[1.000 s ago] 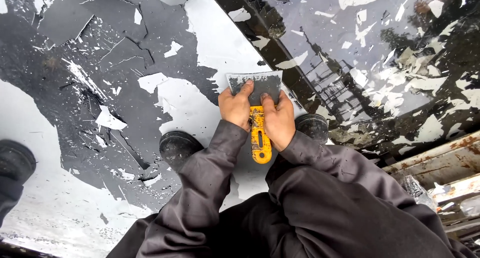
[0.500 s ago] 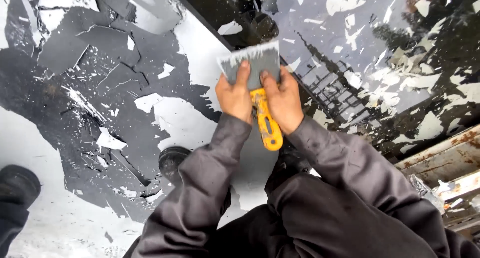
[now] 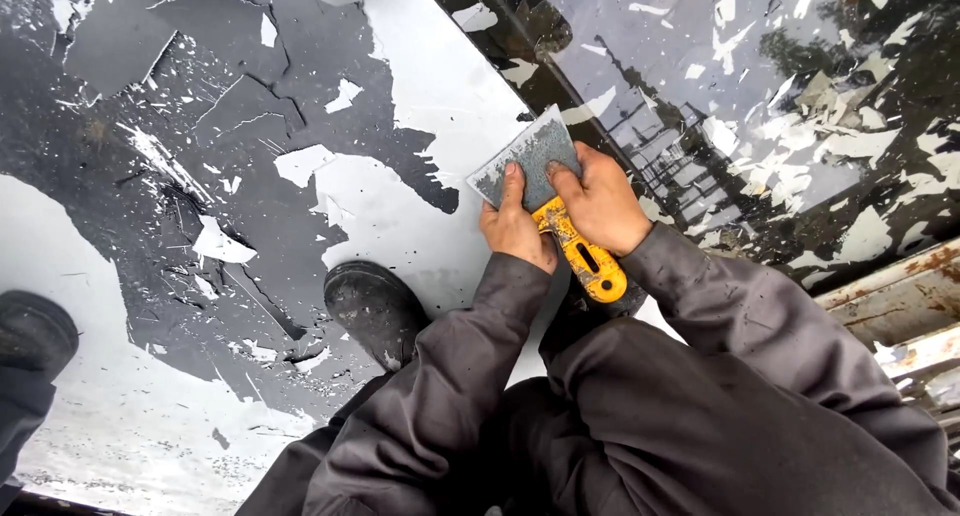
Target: Scraping off a layer of old gray coating from a flat surface using a putty knife.
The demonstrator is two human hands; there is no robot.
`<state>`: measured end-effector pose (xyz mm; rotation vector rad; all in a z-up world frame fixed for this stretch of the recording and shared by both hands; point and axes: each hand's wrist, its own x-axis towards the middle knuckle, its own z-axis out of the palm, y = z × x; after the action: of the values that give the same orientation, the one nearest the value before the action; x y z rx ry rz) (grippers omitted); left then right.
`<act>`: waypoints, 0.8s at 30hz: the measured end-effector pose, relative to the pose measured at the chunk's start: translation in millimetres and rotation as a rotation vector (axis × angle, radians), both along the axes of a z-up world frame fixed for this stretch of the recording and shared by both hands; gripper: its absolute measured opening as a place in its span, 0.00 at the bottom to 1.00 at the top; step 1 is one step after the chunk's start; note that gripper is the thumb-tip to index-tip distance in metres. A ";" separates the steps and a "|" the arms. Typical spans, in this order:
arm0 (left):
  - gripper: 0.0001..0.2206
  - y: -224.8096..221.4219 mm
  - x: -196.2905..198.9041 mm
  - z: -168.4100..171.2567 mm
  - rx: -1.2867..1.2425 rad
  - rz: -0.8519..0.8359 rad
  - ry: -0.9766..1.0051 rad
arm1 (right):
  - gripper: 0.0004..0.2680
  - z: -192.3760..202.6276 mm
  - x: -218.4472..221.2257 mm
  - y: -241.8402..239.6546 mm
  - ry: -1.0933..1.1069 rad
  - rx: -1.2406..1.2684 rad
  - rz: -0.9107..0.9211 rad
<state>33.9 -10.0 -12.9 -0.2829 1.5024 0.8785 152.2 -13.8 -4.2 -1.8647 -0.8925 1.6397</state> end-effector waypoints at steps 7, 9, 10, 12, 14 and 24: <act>0.17 -3.1 10.1 -12.2 0.070 0.063 0.003 | 0.10 -13.0 6.9 5.7 -0.022 0.073 -0.020; 0.18 2.9 21.1 -9.3 -0.078 0.116 -0.019 | 0.11 -23.0 23.5 11.0 -0.109 0.077 0.192; 0.18 -0.9 25.5 -12.3 -0.067 0.106 -0.022 | 0.11 -31.4 26.0 12.3 -0.112 0.088 0.181; 0.20 7.0 38.1 -23.3 0.116 0.215 -0.002 | 0.13 -50.5 35.8 31.0 -0.206 0.233 0.296; 0.20 18.4 23.4 -15.5 0.146 0.190 -0.034 | 0.13 -32.2 28.7 45.1 -0.193 0.294 0.266; 0.17 -24.1 -4.1 -10.8 0.055 -0.100 0.094 | 0.09 -17.5 -20.2 -53.7 0.208 0.056 -0.417</act>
<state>29.7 -34.0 -23.7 -0.1259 1.5623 0.8614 132.0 -67.5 -21.7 -1.6663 -0.4216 1.4931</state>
